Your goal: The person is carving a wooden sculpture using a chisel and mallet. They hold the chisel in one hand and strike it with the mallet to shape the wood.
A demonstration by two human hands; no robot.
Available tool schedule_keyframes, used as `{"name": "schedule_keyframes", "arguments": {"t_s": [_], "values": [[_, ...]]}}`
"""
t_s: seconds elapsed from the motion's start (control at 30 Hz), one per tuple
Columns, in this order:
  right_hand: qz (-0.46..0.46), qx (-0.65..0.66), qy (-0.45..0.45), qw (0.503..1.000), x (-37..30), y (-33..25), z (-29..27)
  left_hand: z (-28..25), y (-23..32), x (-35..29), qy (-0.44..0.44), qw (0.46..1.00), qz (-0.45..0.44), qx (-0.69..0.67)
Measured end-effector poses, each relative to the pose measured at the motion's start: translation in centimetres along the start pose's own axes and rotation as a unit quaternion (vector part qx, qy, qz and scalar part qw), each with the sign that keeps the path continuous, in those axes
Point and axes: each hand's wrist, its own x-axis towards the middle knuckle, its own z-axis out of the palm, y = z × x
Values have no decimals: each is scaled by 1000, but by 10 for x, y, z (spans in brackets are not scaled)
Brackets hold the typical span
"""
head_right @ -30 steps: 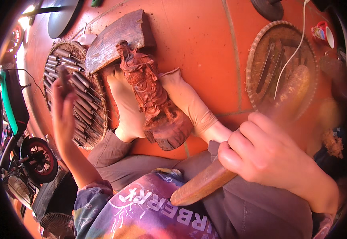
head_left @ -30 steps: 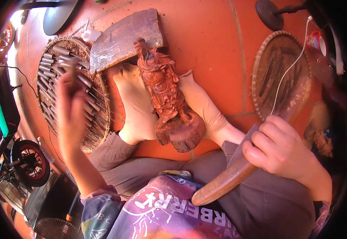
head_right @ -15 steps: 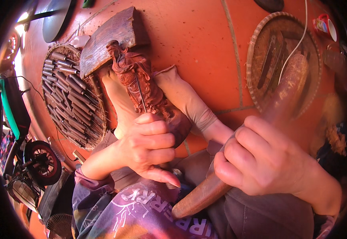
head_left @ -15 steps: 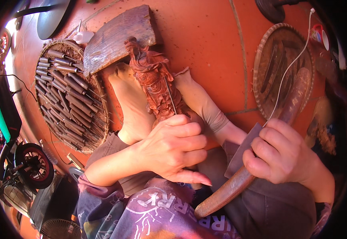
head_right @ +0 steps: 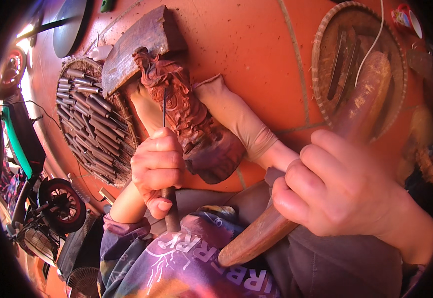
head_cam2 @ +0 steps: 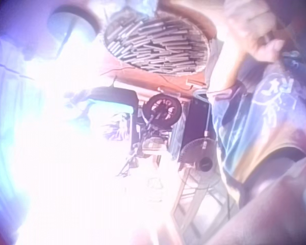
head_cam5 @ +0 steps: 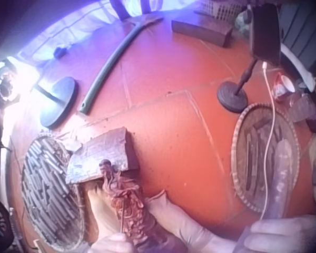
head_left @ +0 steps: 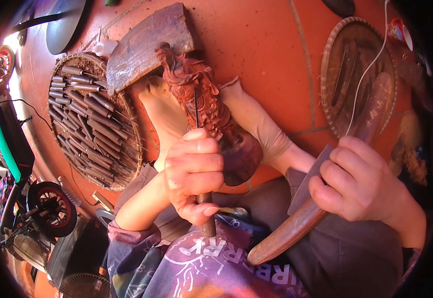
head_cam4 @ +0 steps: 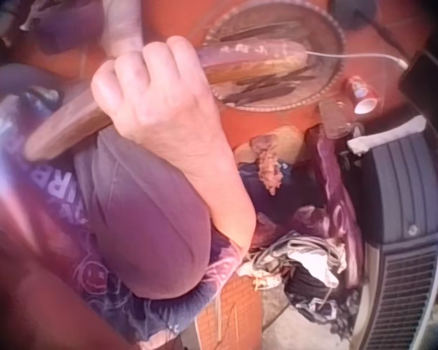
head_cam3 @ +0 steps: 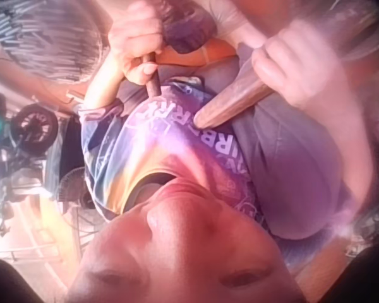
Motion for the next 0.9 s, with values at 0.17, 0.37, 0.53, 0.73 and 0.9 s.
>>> {"name": "schedule_keyframes", "arguments": {"t_s": [0.17,0.37,0.53,0.73,0.9], "values": [[12,12,5,1000,1,-1,2,-4,-2,-3,-19,1000,-2,3],[14,9,4,1000,1,-2,2,-6,0,0,-16,1000,-9,-12],[10,11,-2,1000,2,-1,2,-12,3,2,-9,998,-32,-48],[19,26,26,999,10,-7,-7,-14,5,7,46,991,-51,-113],[-34,-50,132,989,22,-15,-9,-15,12,10,60,988,-80,-114]]}}
